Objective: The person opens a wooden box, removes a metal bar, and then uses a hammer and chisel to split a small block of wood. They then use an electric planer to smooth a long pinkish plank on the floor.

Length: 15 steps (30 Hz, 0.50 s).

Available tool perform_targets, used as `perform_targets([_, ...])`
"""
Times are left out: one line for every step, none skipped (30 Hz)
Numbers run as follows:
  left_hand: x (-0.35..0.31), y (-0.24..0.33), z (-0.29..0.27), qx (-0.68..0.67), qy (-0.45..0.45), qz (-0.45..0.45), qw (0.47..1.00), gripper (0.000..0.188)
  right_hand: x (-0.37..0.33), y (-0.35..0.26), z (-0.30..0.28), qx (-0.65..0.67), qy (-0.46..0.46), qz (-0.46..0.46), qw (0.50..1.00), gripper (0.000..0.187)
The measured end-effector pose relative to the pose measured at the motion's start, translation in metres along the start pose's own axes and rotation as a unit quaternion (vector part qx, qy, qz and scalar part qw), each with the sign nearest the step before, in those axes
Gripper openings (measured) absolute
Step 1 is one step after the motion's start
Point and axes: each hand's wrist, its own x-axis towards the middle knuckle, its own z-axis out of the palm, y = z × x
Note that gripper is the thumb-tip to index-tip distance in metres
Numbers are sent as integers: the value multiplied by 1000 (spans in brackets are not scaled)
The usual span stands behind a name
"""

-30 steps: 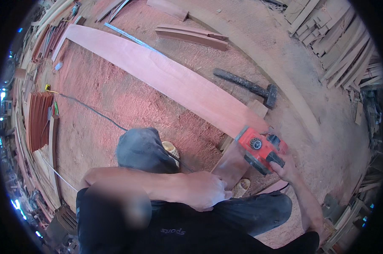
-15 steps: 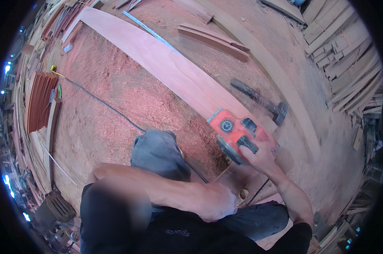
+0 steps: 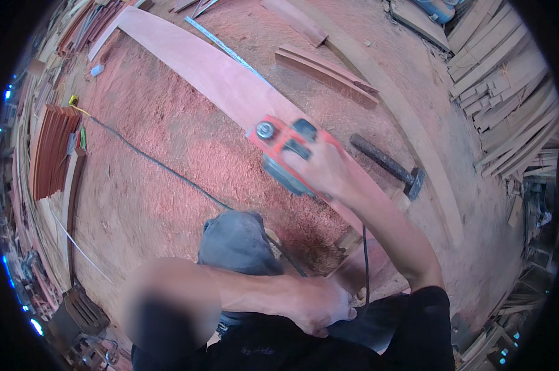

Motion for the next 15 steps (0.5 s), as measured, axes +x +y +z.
perform_targets([-1, -1, -3, -5, 0, 0, 1000, 62, 17, -11, 2, 8, -5, -25, 1000, 69])
perform_targets([-2, -2, -5, -5, 10, 5, 1000, 63, 36, -25, 6, 2, -38, -3, 999, 70])
perform_targets([-3, -3, -7, -6, 32, 24, 999, 64, 50, -38, 8, 4, -66, 8, 998, 71])
perform_targets([-3, -4, -9, -4, 55, 42, 998, 64, 59, -49, 10, 19, -53, -7, 998, 72])
perform_targets([-3, -5, -10, 6, 45, 42, 998, 66, 66, -59, 10, 33, -37, -27, 998, 73])
perform_targets([-3, -6, -10, 9, 51, 39, 998, 66, 68, -65, 7, 43, -19, -51, 998, 73])
perform_targets([-3, -6, -10, 10, 55, 38, 998, 66, 65, -64, 3, 38, -25, -47, 998, 74])
perform_targets([-3, -6, -9, 9, 60, 41, 997, 65, 58, -60, -3, 26, -32, -41, 998, 75])
perform_targets([-2, -5, -7, 5, 58, 45, 997, 65, 49, -53, -9, 5, -42, -18, 999, 76])
perform_targets([-2, -4, -5, 0, 54, 48, 997, 64, 34, -39, -18, 34, -44, -28, 998, 75])
perform_targets([1, -3, -3, 1, 36, 40, 999, 64, 10, -16, -33, 53, -47, -23, 997, 73])
perform_targets([4, 0, 0, -9, 33, 46, 998, 63, -17, 8, -50, 88, -46, -52, 994, 72])
perform_targets([8, 2, 2, -12, 14, 39, 999, 62, -43, 31, -62, 37, -33, -2, 999, 71])
perform_targets([13, 5, 4, -13, 9, 41, 999, 61, -71, 56, -73, 3, -16, 16, 1000, 70])
perform_targets([18, 9, 8, -7, -6, 31, 999, 61, -105, 83, -85, -8, -10, 67, 998, 68])
